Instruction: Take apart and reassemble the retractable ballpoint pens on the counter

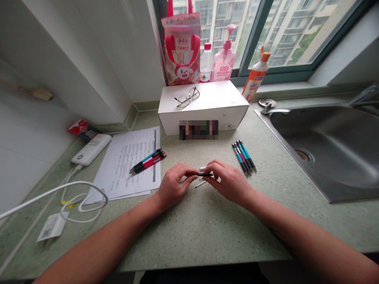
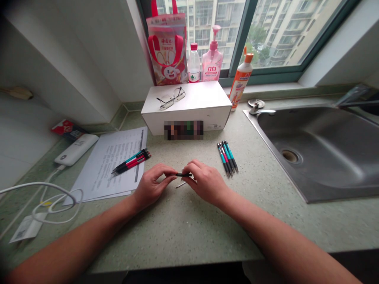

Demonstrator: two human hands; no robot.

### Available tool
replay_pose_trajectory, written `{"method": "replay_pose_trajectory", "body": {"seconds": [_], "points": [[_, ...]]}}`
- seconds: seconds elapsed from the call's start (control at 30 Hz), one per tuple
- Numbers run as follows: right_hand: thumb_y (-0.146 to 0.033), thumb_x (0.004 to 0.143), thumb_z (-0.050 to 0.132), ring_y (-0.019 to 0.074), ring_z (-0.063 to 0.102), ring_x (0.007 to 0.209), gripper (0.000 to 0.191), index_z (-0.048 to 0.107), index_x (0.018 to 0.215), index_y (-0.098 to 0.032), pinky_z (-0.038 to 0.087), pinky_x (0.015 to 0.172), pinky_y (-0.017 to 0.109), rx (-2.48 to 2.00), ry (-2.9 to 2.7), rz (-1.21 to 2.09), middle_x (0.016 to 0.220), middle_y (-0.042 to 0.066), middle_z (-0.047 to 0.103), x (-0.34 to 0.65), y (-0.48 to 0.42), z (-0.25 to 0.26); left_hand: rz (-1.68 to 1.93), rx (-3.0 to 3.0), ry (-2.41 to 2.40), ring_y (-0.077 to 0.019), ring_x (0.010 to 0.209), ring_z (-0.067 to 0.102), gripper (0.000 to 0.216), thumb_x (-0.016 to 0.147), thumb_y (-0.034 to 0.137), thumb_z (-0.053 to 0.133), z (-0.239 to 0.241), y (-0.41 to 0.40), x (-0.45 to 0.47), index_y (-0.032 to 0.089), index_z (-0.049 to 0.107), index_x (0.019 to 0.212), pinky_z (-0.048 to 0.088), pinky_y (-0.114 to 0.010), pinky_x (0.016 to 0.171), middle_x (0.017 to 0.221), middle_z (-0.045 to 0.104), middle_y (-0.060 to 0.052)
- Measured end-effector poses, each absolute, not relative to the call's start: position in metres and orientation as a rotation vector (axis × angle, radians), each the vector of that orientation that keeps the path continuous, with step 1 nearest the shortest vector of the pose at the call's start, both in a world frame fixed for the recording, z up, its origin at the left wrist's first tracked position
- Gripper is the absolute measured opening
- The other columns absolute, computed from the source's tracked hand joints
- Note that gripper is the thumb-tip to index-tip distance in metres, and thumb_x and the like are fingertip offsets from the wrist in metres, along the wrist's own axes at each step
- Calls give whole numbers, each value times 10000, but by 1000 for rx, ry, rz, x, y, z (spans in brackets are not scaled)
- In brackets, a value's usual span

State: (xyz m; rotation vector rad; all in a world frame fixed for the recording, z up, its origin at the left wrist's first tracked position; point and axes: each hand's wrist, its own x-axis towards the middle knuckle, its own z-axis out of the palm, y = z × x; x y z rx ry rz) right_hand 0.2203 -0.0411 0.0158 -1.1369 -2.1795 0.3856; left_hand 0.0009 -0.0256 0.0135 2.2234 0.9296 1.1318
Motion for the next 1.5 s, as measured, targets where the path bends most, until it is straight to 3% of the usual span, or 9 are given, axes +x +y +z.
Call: {"method": "replay_pose_trajectory", "body": {"seconds": [0.6, 0.77, 0.93, 1.03, 1.17, 1.3, 1.4, 1.5], "points": [[-340, 994, 585, 141, 626, 710, 158, 636, 950, -197, 458, 663, 275, -1144, -2119, 436, 885, 41, 695, 219, -45, 20, 1204, 2191, 894, -171, 777, 686, 65, 898, 188, 710, 16, -27, 1, 185, 727, 961, 555, -307, 726, 853, 751, -48], [-316, 1014, 544, 167, 690, 819, 144, 641, 1012, -211, 478, 717, 288, -1180, -2145, 492, 937, 43, 739, 218, -45, 18, 1218, 2226, 864, -168, 779, 684, 65, 898, 182, 710, 17, -28, 2, 183, 722, 962, 552, -305, 727, 854, 750, -48], [-342, 944, 650, 146, 659, 687, 210, 615, 1097, -201, 480, 652, 286, -1231, -2151, 555, 944, 42, 733, 218, -46, 17, 1221, 2210, 895, -170, 778, 683, 56, 910, 191, 693, 18, -28, 2, 178, 719, 958, 554, -309, 724, 854, 749, -55], [-333, 979, 592, 165, 677, 749, 144, 634, 1028, -204, 485, 677, 293, -1239, -2164, 543, 923, 49, 738, 218, -45, 18, 1241, 2232, 836, -168, 781, 687, 63, 903, 184, 705, 18, -28, 2, 181, 715, 965, 555, -306, 722, 856, 752, -53], [-356, 1029, 498, 183, 696, 851, 215, 660, 1031, -214, 491, 733, 304, -1221, -2210, 515, 949, 61, 743, 219, -44, 19, 1247, 2252, 842, -171, 786, 690, 67, 901, 190, 711, 17, -28, 2, 186, 714, 968, 556, -310, 727, 860, 754, -54], [-366, 963, 613, 162, 671, 734, 255, 617, 1158, -202, 472, 655, 282, -1258, -2155, 560, 907, 48, 736, 219, -45, 20, 1241, 2250, 854, -171, 788, 689, 71, 899, 172, 707, 17, -28, 2, 182, 712, 970, 555, -311, 735, 862, 753, -50], [-350, 963, 608, 154, 657, 705, 177, 634, 1056, -202, 456, 632, 274, -1270, -2140, 579, 879, 40, 736, 219, -45, 20, 1256, 2251, 835, -168, 786, 687, 91, 894, 167, 713, 17, -28, 1, 181, 711, 984, 552, -305, 731, 865, 752, -47], [-364, 1012, 527, 171, 676, 798, 205, 659, 995, -208, 471, 699, 289, -1232, -2193, 536, 917, 50, 737, 219, -45, 20, 1270, 2259, 836, -166, 789, 686, 89, 895, 164, 715, 18, -28, 1, 183, 708, 981, 551, -302, 731, 868, 752, -47]]}}
